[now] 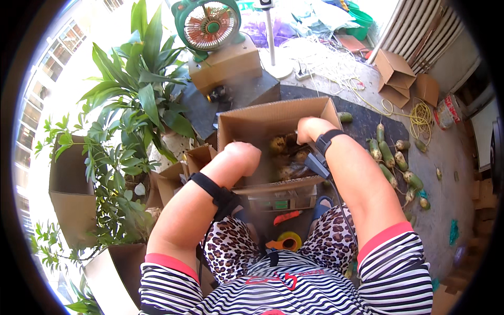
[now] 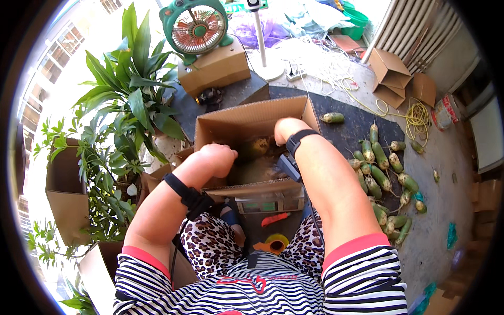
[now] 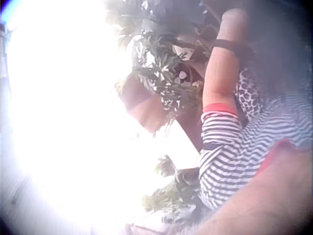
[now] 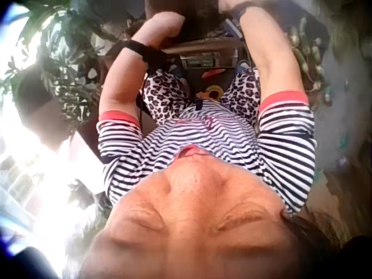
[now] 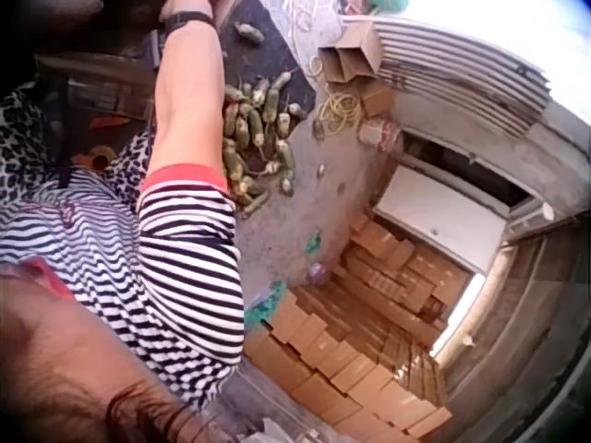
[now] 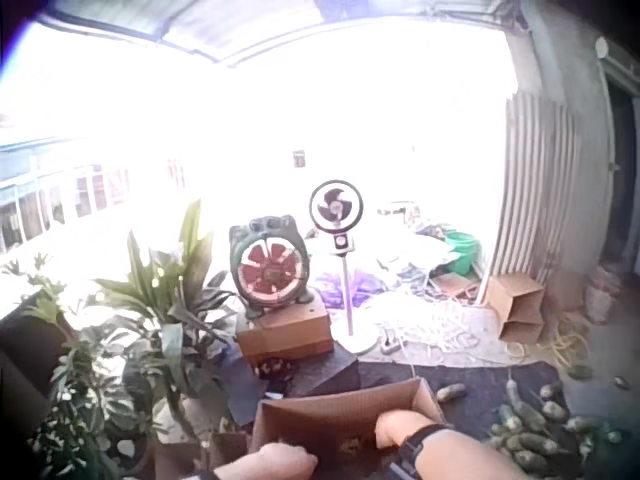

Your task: The person sits on the floor and packs green vegetables into a plastic bag. They then place the bag into a cardboard box and tie the box shut with a string.

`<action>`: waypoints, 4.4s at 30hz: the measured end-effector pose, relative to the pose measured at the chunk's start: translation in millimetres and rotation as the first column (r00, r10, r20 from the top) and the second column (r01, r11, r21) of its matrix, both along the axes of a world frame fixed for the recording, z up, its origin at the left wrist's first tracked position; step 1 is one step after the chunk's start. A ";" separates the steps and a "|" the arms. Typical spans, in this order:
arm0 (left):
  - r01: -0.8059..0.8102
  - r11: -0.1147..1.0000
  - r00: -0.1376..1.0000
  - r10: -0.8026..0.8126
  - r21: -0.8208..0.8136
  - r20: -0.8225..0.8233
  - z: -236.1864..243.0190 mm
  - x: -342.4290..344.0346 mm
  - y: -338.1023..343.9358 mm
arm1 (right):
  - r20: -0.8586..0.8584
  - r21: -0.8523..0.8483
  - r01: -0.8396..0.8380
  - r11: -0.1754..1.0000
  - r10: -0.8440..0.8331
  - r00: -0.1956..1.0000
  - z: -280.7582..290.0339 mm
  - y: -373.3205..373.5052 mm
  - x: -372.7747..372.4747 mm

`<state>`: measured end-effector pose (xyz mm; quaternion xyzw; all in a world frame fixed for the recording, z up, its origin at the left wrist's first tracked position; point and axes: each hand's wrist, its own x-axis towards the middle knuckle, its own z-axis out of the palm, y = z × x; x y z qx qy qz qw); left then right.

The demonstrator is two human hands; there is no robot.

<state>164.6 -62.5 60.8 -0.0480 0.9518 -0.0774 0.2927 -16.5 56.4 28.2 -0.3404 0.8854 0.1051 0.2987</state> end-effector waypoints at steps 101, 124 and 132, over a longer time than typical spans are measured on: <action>-0.453 -0.008 0.407 0.888 0.891 0.214 19.7 15.4 41.0 | 0.957 -0.291 0.910 0.296 0.065 0.284 78.9 115.9 62.6; -0.414 -0.143 0.383 0.869 0.899 0.315 27.0 -18.1 35.0 | 0.891 -0.446 0.684 0.578 0.358 0.280 -6.4 13.3 55.7; -0.718 -0.225 0.410 0.628 0.659 0.661 19.6 -30.8 2.4 | 0.822 -0.297 0.791 0.535 -0.277 0.497 19.3 15.1 58.6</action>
